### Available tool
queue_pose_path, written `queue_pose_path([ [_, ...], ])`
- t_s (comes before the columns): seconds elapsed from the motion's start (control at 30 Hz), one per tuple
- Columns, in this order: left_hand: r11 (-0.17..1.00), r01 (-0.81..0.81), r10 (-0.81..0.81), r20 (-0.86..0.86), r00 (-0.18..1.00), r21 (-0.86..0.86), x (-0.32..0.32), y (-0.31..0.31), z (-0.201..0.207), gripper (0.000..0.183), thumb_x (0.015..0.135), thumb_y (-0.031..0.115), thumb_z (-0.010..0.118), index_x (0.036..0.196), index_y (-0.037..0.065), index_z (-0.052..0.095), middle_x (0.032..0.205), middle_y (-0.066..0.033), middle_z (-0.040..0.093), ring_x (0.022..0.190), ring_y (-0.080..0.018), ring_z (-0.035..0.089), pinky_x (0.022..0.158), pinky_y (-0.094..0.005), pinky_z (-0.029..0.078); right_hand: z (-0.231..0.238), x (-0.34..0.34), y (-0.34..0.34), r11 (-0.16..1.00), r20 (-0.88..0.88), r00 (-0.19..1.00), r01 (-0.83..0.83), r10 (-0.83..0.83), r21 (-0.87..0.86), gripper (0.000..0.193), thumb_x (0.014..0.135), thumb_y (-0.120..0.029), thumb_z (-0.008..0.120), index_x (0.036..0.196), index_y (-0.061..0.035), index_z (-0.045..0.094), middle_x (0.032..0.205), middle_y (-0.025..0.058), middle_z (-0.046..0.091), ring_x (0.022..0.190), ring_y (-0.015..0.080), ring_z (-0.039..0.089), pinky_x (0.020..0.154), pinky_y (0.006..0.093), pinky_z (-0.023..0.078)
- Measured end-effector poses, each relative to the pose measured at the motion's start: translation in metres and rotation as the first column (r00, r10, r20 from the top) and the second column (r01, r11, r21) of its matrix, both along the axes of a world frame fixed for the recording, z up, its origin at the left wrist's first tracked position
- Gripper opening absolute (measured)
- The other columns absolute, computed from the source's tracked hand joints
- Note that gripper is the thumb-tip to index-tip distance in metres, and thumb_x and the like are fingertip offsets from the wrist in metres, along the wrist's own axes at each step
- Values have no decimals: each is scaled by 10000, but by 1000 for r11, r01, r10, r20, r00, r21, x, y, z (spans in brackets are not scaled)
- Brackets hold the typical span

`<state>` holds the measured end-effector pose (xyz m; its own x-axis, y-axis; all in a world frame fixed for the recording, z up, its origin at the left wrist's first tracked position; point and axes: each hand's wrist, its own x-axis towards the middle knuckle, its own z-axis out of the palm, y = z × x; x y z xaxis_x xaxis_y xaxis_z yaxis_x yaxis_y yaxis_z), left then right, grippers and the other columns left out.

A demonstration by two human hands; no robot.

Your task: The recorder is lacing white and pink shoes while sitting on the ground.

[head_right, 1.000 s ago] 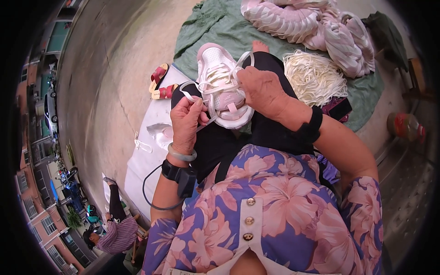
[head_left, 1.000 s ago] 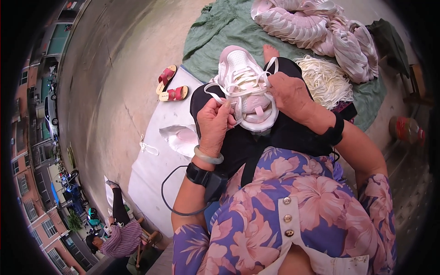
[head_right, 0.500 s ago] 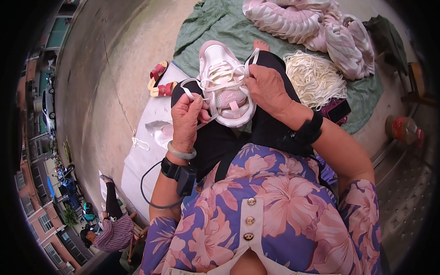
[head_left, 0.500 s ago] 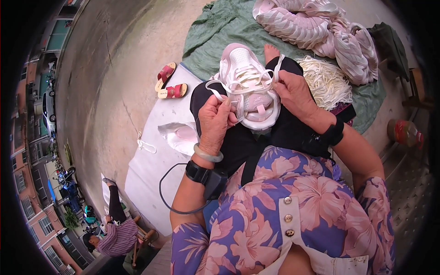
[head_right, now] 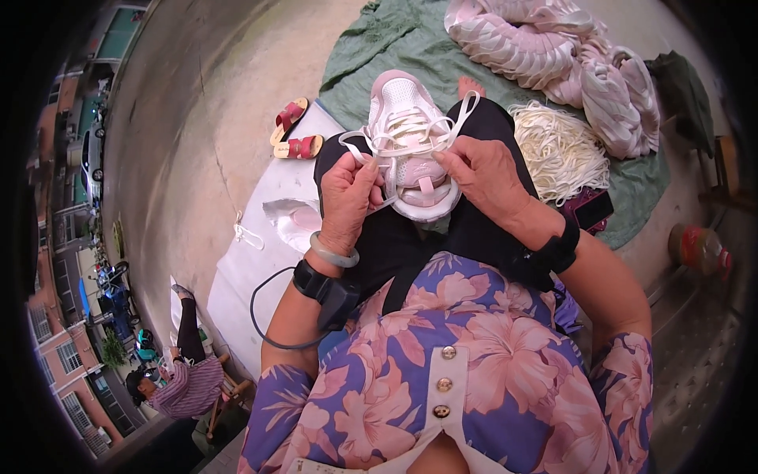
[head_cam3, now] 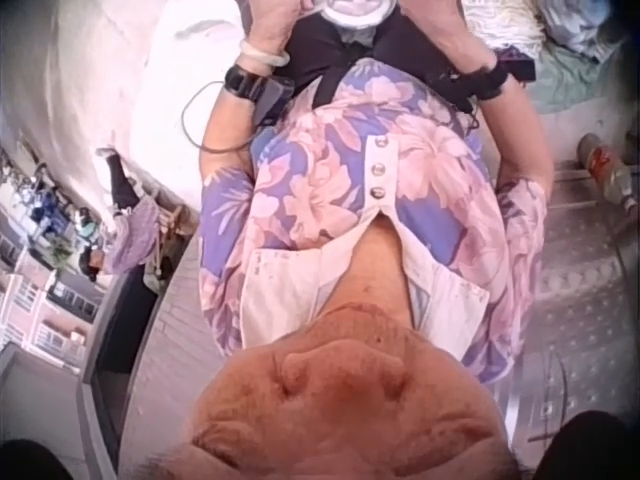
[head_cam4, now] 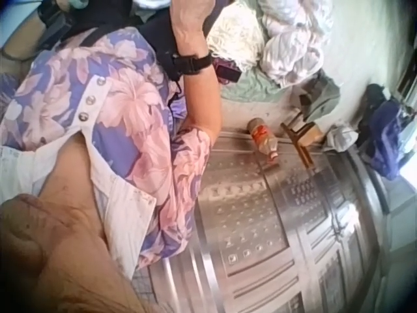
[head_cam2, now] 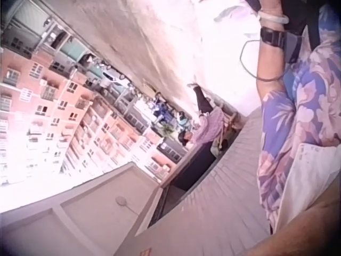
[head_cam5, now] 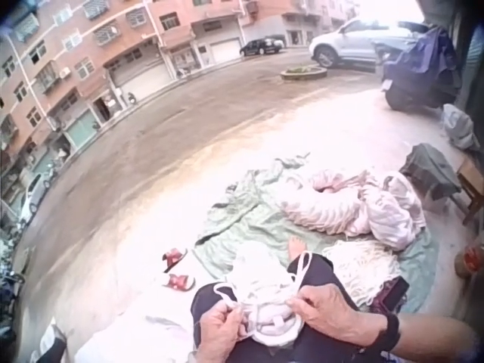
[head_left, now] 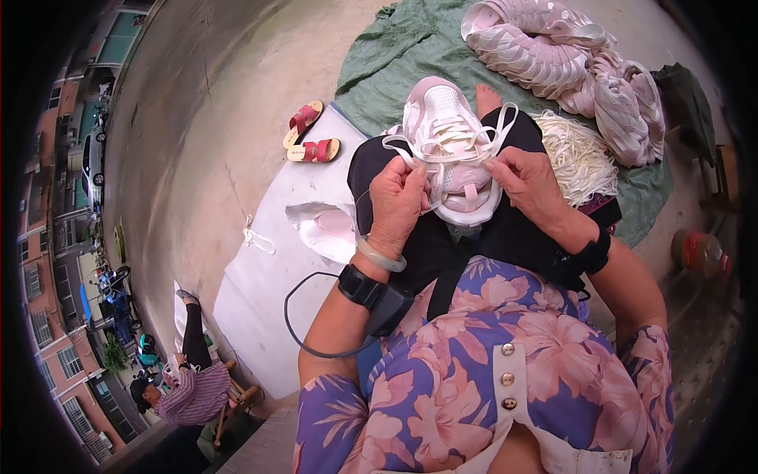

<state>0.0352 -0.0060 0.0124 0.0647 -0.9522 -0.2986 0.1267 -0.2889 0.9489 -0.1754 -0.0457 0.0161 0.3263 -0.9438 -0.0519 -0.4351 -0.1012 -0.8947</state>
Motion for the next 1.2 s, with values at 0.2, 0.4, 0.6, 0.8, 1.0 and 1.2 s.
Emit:
queue_pose_path([
  [0.2,1000,-4,5,91,996,-5,-2,-2,0,95,901,136,534,891,42,543,669,9,548,460,-14,455,403,-147,356,12,34,10,888,323,943,-214,79,408,106,855,-50,464,836,26,535,616,46,537,452,95,517,401,225,429],
  [0.4,992,-3,38,285,958,-123,-7,-10,-8,141,881,116,552,767,36,533,602,5,530,445,-41,458,402,-181,343,3,54,12,884,326,945,-139,-15,446,101,843,-8,426,888,24,511,617,56,526,441,94,509,362,229,401],
  [0.6,840,232,240,719,652,-491,-12,-8,-12,129,821,76,608,737,-2,549,532,-55,505,466,-77,461,455,-273,390,-9,59,15,879,418,901,-104,-115,466,101,834,11,434,894,23,514,617,55,520,420,92,492,346,214,386],
  [0.8,940,55,143,537,831,-336,-12,-3,-9,155,827,88,617,719,-17,579,545,-28,528,516,-36,447,457,-247,384,-14,64,11,870,488,861,-122,-147,477,113,839,3,458,913,14,542,614,45,524,396,85,481,341,215,385],
  [1.0,908,40,227,569,790,-417,-17,-1,-13,200,839,101,609,690,-25,564,550,2,525,531,-22,427,449,-238,367,-17,65,12,894,390,915,-85,-104,440,91,829,-1,467,782,8,545,597,65,547,393,92,506,337,237,398],
  [1.2,956,-113,197,307,931,-271,-14,-4,-15,212,872,132,582,702,9,552,583,-2,523,463,-32,425,418,-204,339,-11,37,20,974,-187,973,-168,138,-153,111,784,-57,475,750,21,546,652,228,563,655,389,580,613,447,462],
])
